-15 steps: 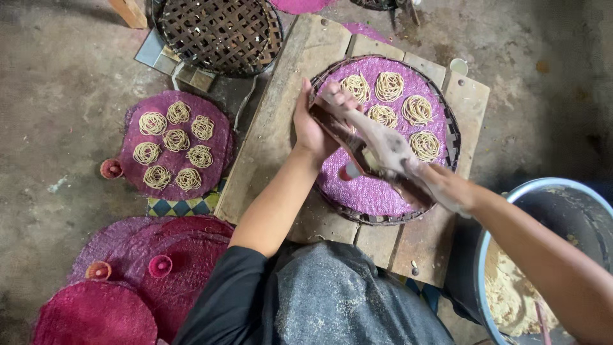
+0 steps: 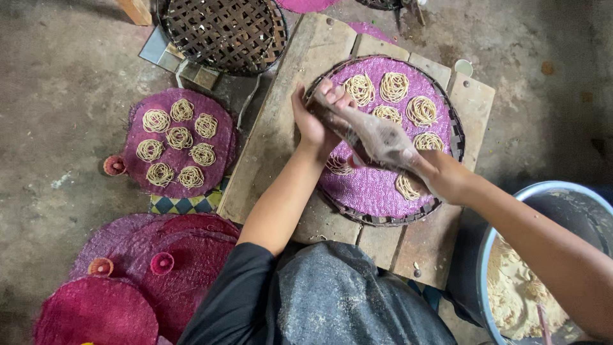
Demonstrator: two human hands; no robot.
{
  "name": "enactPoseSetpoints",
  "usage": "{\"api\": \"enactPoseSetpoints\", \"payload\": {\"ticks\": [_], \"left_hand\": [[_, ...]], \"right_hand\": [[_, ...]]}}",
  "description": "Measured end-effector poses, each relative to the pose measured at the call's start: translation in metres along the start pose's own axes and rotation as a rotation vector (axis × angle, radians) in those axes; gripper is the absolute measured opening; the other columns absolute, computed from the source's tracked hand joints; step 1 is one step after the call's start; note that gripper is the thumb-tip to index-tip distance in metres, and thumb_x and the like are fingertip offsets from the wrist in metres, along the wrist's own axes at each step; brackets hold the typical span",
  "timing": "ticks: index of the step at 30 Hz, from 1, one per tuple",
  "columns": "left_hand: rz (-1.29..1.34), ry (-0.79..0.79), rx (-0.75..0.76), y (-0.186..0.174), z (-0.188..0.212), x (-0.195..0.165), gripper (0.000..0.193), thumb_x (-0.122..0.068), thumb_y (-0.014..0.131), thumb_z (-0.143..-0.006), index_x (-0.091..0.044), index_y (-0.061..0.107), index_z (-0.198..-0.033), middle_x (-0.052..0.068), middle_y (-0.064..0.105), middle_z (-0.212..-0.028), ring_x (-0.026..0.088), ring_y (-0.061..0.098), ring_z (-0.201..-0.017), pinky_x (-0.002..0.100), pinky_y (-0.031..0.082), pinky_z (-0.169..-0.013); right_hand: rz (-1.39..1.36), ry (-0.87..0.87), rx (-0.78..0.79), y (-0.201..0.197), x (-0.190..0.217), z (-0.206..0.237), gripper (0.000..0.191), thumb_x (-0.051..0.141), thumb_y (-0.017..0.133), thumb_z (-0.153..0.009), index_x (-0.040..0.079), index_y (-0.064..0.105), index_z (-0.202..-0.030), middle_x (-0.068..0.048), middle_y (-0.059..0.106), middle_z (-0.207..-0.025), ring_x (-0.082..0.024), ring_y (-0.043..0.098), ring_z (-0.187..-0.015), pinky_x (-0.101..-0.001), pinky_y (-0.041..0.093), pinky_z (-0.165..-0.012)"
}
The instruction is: The person sits on the floor and uses a wooden hand press to extrude dough into noodle nests on round pink trays, refilling the press from a large bucket of dough between presses. They occasionally wipe their hands, adjust the trays, and handle a small pink container before resuming pressing.
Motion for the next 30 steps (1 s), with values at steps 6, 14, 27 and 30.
{"api": "enactPoseSetpoints", "payload": {"ticks": [6,14,27,30], "left_hand": [[-0.23,0.065,0.077,0.011,-0.003,-0.031,0.057,-0.068,0.033,-0.099,-0.018,0.048,-0.076,-0.005,0.049,-0.067,0.013,0.049,-0.065,0.035,0.045,-0.077],[-0.095,0.07,-0.001,0.02,0.006,-0.012,0.055,-0.064,0.026,-0.1,-0.018,0.045,-0.077,-0.004,0.046,-0.066,0.014,0.048,-0.065,0.034,0.043,-0.073],[-1.221,-0.7,-0.425,-0.011,0.048,-0.042,0.106,-0.088,-0.001,-0.084,-0.015,0.059,-0.132,0.005,0.057,-0.076,0.014,0.028,-0.055,0.033,0.024,-0.05],[-1.387,-0.681,-0.267,-0.021,0.055,-0.047,0.111,-0.082,0.008,-0.109,0.006,0.072,-0.129,0.0,0.05,-0.071,0.006,0.04,-0.055,0.023,0.034,-0.049]], "right_hand": [[-0.102,-0.041,-0.066,0.023,0.017,-0.003,0.078,0.067,0.021,-0.1,0.002,0.058,-0.075,-0.008,0.059,-0.063,-0.022,0.058,-0.058,-0.0413,0.053,-0.058],[-0.011,-0.069,-0.129,0.004,0.02,0.013,0.075,0.061,0.028,-0.102,-0.001,0.061,-0.077,-0.011,0.058,-0.06,-0.024,0.059,-0.056,-0.0414,0.05,-0.059],[-0.208,-0.152,-0.143,0.011,0.028,0.014,0.059,0.053,0.036,-0.104,0.001,0.062,-0.094,-0.007,0.054,-0.064,-0.018,0.051,-0.061,-0.0372,0.047,-0.061],[-0.282,-0.193,-0.19,0.013,0.034,0.007,0.053,0.05,0.042,-0.101,0.003,0.063,-0.113,-0.005,0.056,-0.066,-0.015,0.052,-0.063,-0.0357,0.049,-0.062]]}}
Point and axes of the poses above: each hand's wrist, its own z-axis away from the middle knuckle, its own y-axis out of the palm, x = y × z, the point moved 2 cm from there along -z, towards the middle knuckle
